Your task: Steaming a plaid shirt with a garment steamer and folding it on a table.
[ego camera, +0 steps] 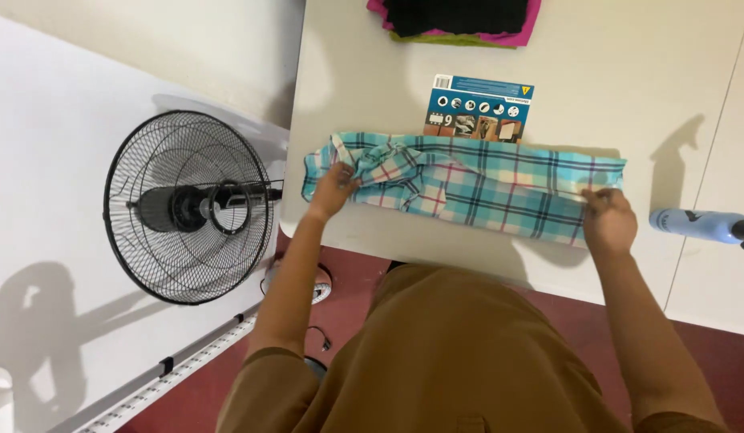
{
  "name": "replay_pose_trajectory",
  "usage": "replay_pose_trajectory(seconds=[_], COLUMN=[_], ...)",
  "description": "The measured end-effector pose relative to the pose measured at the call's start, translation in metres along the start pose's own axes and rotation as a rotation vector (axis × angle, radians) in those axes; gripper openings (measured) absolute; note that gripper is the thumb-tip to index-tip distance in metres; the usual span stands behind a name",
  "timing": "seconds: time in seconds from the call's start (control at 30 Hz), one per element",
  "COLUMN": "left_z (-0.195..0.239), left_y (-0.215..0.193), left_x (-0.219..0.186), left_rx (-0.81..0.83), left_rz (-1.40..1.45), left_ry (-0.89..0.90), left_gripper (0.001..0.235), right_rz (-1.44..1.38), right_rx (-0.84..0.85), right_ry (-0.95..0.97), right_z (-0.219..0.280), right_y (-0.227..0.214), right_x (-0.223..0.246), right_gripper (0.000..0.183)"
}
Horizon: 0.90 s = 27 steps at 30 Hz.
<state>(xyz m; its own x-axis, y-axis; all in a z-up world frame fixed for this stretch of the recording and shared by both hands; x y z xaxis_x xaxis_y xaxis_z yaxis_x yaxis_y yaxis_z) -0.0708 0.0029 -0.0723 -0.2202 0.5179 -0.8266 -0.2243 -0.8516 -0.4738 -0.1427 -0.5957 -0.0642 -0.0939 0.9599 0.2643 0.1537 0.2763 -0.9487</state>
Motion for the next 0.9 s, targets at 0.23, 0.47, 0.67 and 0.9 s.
replay_pose_trajectory(seconds=[0.23, 0.47, 0.67, 0.9], left_z=[0.013, -0.011, -0.033, -0.044], left_y=[0.030, 0.020, 0.021, 0.020], left_x=[0.041, 0.021, -0.004, -0.071], left_rx=[-0.182, -0.279, -0.237, -0.210], left_rz=[-0.081, -0.158, -0.291, -0.379], left_ry=[-0.154, -0.132, -0.173, -0.574], left_gripper=[0.038, 0.031, 0.027, 0.034], right_rz=[0.108, 0.111, -0.083, -0.005], right_rx=[0.078, 0.119, 0.057, 0.183], right_ry=[0.001, 0.147, 0.188, 0.230], right_z=[0.022, 0.000, -0.030, -0.030], right_y=[0.034, 0.031, 0.049, 0.060], right_x=[-0.013, 0.000, 0.014, 0.020], right_gripper=[0.030, 0.031, 0.038, 0.050])
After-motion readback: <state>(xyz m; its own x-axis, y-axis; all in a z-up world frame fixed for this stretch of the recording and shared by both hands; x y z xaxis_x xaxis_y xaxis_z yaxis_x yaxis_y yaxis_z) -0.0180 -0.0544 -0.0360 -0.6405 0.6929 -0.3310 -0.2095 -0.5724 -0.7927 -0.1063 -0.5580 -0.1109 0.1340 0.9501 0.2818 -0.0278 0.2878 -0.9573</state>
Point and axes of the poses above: each hand's wrist, its own z-axis away from the middle knuckle, its own y-axis out of the palm, x = y × z, the point moved 1 cm from there along -z, towards the middle knuckle, and after that the axes turned 2 degrees about -y, right-handed, at the moved point
